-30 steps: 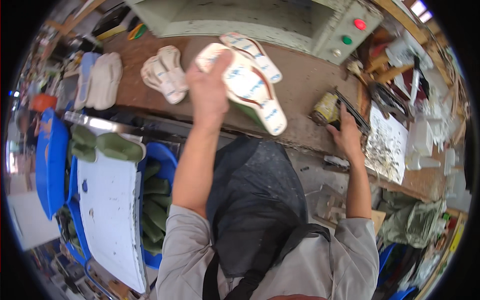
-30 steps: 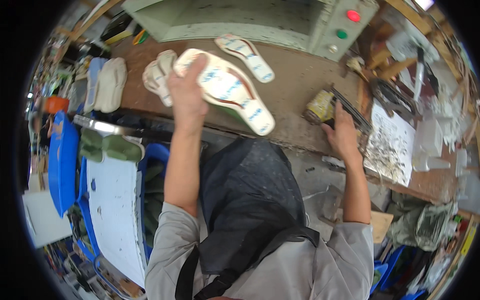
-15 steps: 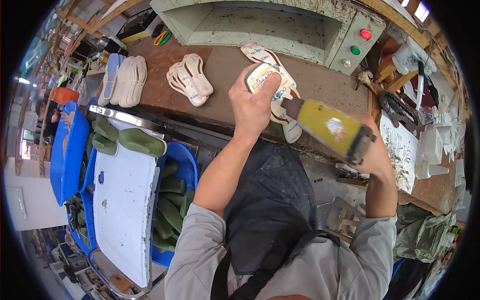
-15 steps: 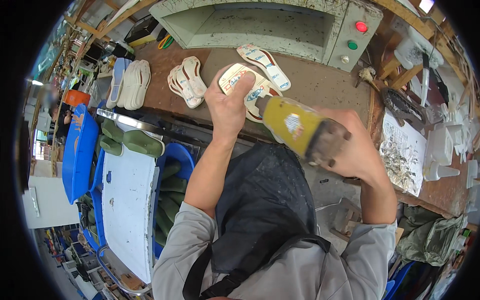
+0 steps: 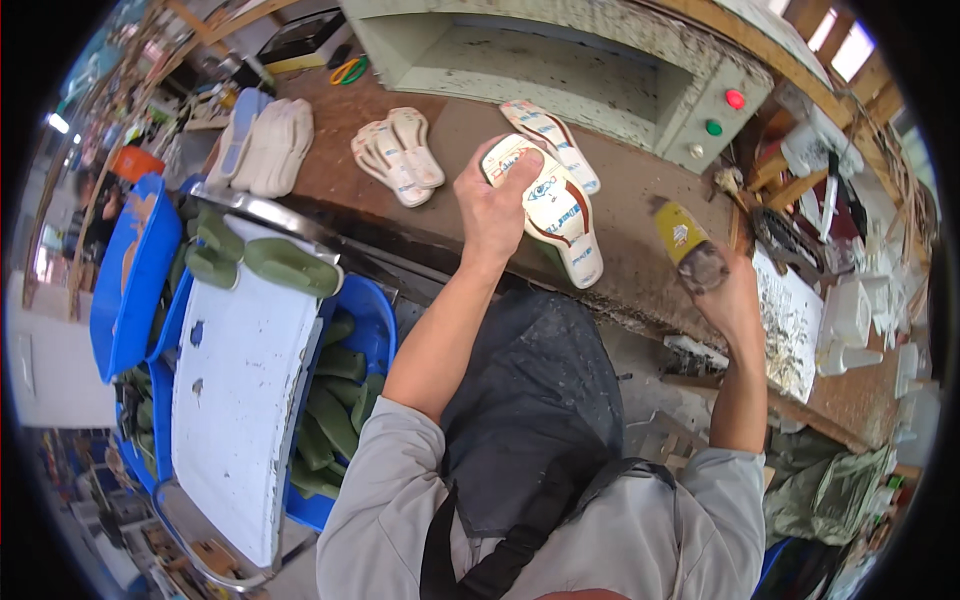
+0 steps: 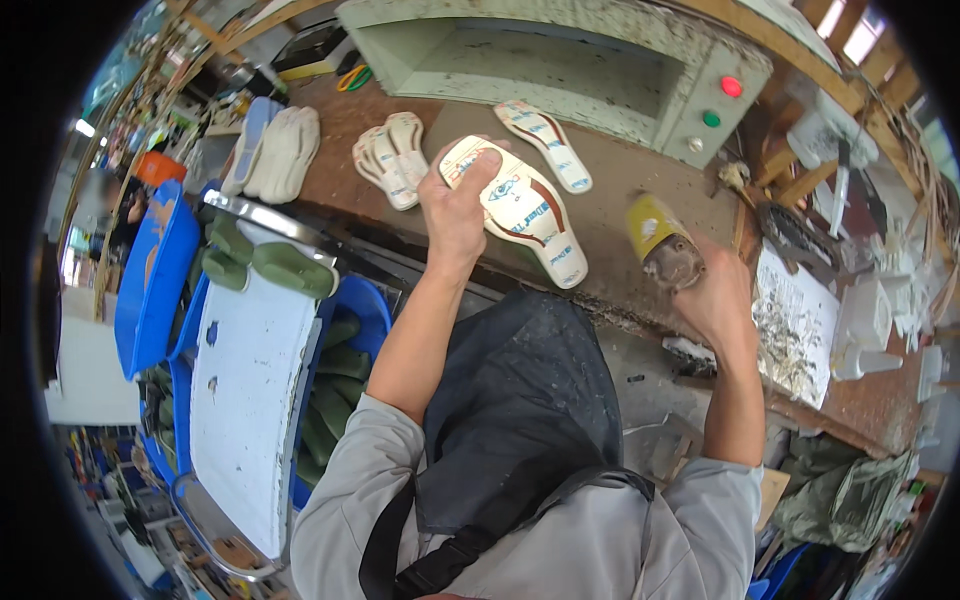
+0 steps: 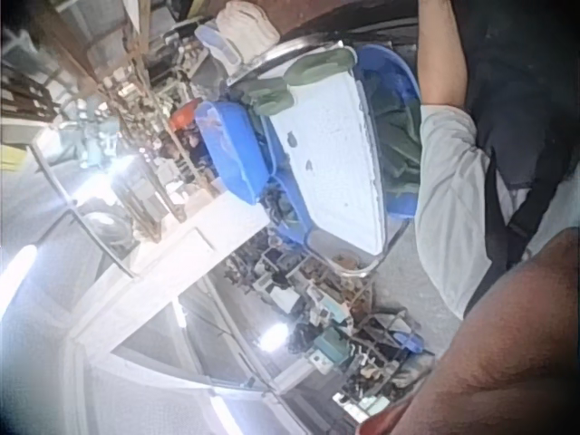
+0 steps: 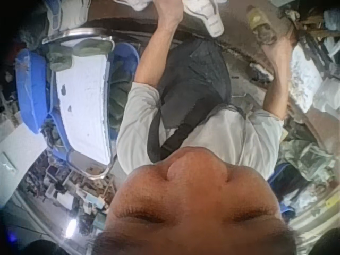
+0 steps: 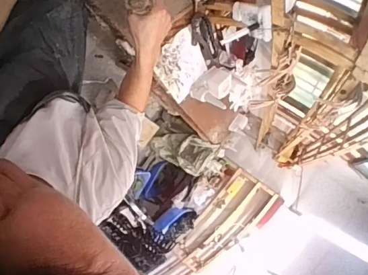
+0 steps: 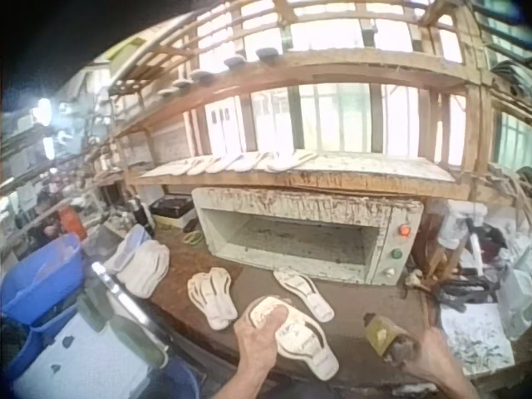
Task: Manually assemble shoe components using a plastic last, insoles, and a pneumatic stapler.
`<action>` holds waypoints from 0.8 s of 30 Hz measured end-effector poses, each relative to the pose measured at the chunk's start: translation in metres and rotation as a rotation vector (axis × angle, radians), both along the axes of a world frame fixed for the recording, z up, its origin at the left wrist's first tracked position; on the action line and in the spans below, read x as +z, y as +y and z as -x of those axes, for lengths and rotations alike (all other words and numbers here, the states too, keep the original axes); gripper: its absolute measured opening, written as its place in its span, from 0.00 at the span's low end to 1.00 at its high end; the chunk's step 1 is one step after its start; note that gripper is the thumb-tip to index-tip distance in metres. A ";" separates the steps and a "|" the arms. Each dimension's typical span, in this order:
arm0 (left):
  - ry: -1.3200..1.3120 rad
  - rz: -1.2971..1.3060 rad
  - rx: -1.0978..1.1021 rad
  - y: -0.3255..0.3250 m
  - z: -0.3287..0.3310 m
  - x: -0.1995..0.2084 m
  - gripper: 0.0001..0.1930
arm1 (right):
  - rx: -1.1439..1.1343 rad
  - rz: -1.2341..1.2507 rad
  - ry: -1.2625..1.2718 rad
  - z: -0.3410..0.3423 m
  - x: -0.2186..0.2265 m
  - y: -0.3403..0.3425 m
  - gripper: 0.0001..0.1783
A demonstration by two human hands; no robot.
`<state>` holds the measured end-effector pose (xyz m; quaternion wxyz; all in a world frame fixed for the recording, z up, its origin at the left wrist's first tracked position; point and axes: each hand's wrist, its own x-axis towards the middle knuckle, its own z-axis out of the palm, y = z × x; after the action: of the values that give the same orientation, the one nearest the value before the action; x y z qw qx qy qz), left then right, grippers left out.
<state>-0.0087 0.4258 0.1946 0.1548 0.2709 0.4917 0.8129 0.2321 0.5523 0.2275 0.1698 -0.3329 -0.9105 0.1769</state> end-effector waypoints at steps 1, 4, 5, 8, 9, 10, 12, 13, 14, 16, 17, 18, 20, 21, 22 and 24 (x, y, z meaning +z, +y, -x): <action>-0.074 -0.048 -0.028 -0.001 0.000 -0.003 0.12 | -0.148 -0.092 -0.131 -0.004 -0.018 0.009 0.26; -0.133 -0.147 -0.050 -0.019 0.008 -0.004 0.12 | -0.263 -0.135 -0.288 -0.016 -0.089 0.050 0.36; -0.225 -0.218 -0.068 -0.026 0.009 -0.001 0.12 | -0.235 -0.150 -0.276 -0.022 -0.100 0.057 0.36; -0.354 -0.340 -0.088 -0.056 0.012 0.009 0.12 | -0.072 -0.135 -0.215 -0.024 -0.103 0.031 0.47; -0.370 -0.379 -0.086 -0.073 0.014 0.014 0.13 | 0.122 -0.107 0.041 -0.004 -0.068 -0.009 0.49; -0.378 -0.424 -0.087 -0.089 0.018 0.017 0.13 | 0.309 -0.070 0.303 0.015 -0.044 -0.047 0.52; -0.442 -0.487 -0.041 -0.108 0.020 0.026 0.13 | 0.533 -0.171 0.178 0.044 -0.031 -0.103 0.51; -0.419 -0.476 -0.042 -0.113 0.016 0.037 0.14 | 0.514 -0.325 0.380 0.057 -0.059 -0.102 0.48; -0.252 -0.486 -0.101 -0.121 0.014 0.049 0.19 | 0.488 -0.355 0.530 0.067 -0.063 -0.100 0.43; -0.127 -0.763 -0.423 -0.162 0.010 0.070 0.40 | 0.530 0.001 0.758 0.088 -0.052 -0.117 0.37; -0.041 -0.679 -0.344 -0.171 0.008 0.059 0.46 | 0.545 0.533 0.891 0.098 -0.049 -0.136 0.35; 0.034 -0.595 -0.275 -0.177 0.002 0.043 0.52 | 0.593 0.953 0.930 0.110 -0.037 -0.162 0.35; 0.029 -0.224 -0.309 -0.217 -0.031 0.028 0.57 | 0.707 1.343 0.807 0.138 -0.030 -0.209 0.37; -0.004 -0.203 -0.149 -0.229 -0.030 0.023 0.54 | 0.774 1.473 0.673 0.148 -0.037 -0.218 0.39; -0.039 -0.181 0.012 -0.244 -0.024 0.017 0.52 | 0.840 1.436 0.560 0.162 -0.048 -0.224 0.42; -0.056 -0.089 0.386 -0.278 0.001 0.006 0.48 | 1.006 0.999 0.481 0.176 -0.051 -0.216 0.40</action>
<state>-0.0097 0.1473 0.2011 -0.0024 0.1557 0.4936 0.8557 0.0559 0.3365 0.1768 0.0914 0.1338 -0.7020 0.6935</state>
